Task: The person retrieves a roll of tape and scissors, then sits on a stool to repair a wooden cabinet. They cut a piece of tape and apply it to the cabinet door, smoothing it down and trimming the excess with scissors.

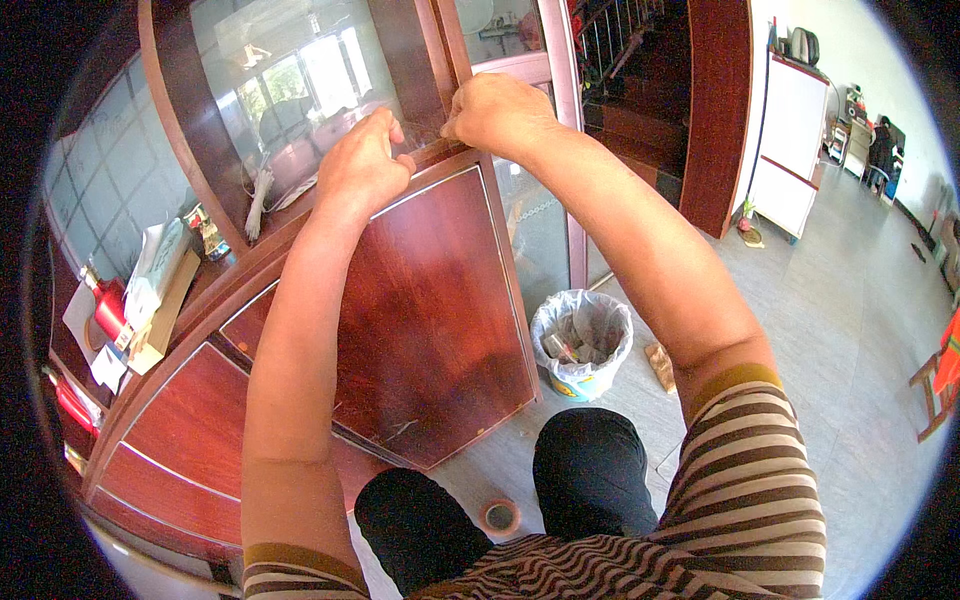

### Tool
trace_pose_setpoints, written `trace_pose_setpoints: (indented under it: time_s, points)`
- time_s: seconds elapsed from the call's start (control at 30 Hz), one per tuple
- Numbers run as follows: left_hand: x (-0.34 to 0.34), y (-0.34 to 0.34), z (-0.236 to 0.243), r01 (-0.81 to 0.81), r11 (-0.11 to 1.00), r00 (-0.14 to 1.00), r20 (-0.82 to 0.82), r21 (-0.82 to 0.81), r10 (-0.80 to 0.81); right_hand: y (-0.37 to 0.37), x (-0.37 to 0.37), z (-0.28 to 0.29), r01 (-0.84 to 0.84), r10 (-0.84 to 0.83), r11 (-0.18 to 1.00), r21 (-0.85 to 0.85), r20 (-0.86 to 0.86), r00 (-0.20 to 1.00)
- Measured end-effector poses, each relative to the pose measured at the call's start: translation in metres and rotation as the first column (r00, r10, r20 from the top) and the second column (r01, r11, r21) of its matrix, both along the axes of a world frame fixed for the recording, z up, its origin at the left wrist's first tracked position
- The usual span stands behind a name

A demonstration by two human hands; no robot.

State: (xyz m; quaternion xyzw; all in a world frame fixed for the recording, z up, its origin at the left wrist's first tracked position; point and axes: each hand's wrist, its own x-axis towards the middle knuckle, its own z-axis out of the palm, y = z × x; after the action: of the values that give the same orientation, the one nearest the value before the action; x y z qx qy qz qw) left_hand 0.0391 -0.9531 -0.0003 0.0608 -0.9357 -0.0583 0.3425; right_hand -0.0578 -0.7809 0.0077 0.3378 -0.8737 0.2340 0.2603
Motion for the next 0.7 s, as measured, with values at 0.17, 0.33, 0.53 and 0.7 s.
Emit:
trace_pose_setpoints:
  time_s: [0.17, 0.33, 0.53, 0.7]
  points:
    - [0.004, 0.001, 0.002, -0.008, 1.0, 1.0, 0.025, 0.008, 0.008, 0.014, 0.007, 0.002, 0.05, -0.041, 0.998, 0.049, -0.183, 0.982]
    - [-0.005, -0.009, -0.004, 0.004, 1.0, 1.0, -0.011, -0.017, -0.004, 0.022, 0.02, 0.012, 0.148, -0.104, 0.979, 0.137, -0.287, 0.952]
    - [-0.007, -0.006, -0.002, 0.0, 1.0, 1.0, 0.002, -0.018, 0.0, 0.026, 0.007, 0.011, 0.148, 0.051, 0.965, 0.215, -0.71, 0.703]
    - [0.001, 0.001, 0.003, -0.024, 1.0, 0.998, 0.053, 0.014, 0.023, 0.013, 0.006, 0.028, 0.052, 0.228, 0.958, 0.283, -0.858, 0.461]
